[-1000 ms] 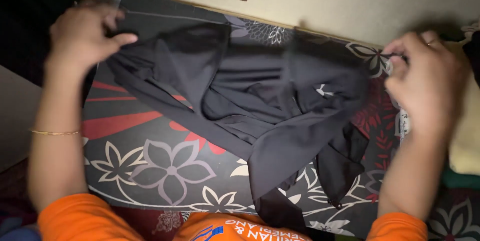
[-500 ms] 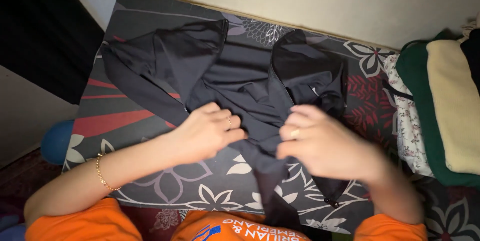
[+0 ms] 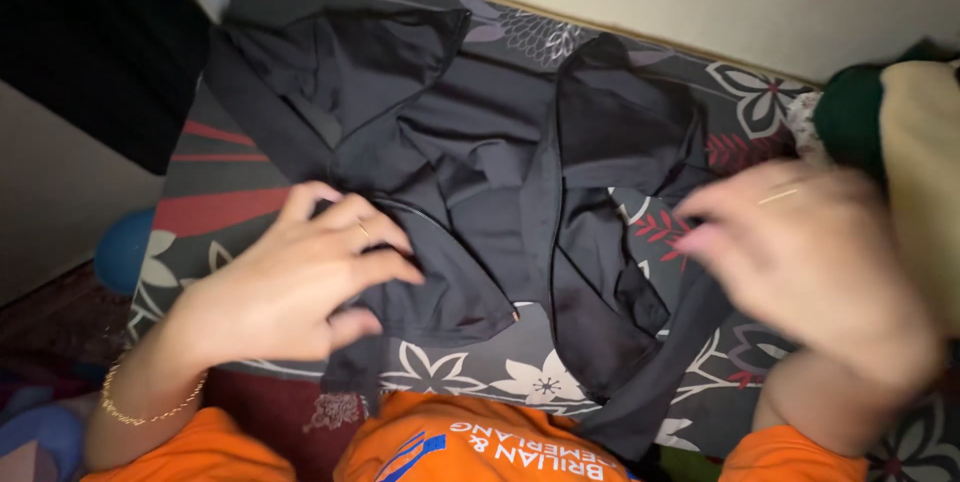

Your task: Folding a black zip-up jacket and placing it on a stack of clothes.

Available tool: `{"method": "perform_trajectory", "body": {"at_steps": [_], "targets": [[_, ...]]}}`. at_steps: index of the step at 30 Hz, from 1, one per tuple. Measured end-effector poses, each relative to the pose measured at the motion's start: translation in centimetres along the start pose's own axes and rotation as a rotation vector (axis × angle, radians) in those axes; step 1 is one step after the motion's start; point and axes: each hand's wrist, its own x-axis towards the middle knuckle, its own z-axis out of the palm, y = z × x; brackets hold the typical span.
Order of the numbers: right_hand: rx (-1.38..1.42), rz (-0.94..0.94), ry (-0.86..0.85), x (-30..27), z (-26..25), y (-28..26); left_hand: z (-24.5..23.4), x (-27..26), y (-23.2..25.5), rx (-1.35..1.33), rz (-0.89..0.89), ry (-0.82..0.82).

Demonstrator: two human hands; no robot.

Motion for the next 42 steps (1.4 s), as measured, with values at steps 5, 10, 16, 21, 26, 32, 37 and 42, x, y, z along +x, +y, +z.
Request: {"method": "perform_trajectory", "body": {"at_steps": [5,10,16,21,26,32,37,42], "targets": [[0.35,-0.404,-0.332,-0.8,5.9,-3.9,1.9,2.0,2.7,-0.184,-0.047,-0.077],[0.158,-0.561,-0.475,-1.9,9.5,-4.8,5.0,5.2,2.9,0.085,0.058,0.17],[0.286,-0.24,-0.672,5.3,5.9,-0.6,4.4,10.4,-1.0,-0.289,-0.127,-0.428],[0.175,-0.008,-0.265,8.4,8.8,2.5,4.9,15.5,-7.9,-0.505,0.209,-0.425],[0.15,-0.1,0.161,6.3,10.5,1.1,8.4,16.5,-12.2,-0.771,0.179,-0.537],[0.224,-0.163,0.088,4.7,10.6,-1.9,7.6,15.0,-11.3,-0.752,0.119,-0.394],[0.229,-0.13,0.041,5.1,11.0,-1.8,7.0,14.7,-10.3,-0.635,0.013,-0.318],[0.289,-0.174,0.083,4.4,10.4,-1.3,7.9,14.6,-10.5,-0.671,0.003,-0.241]]}}
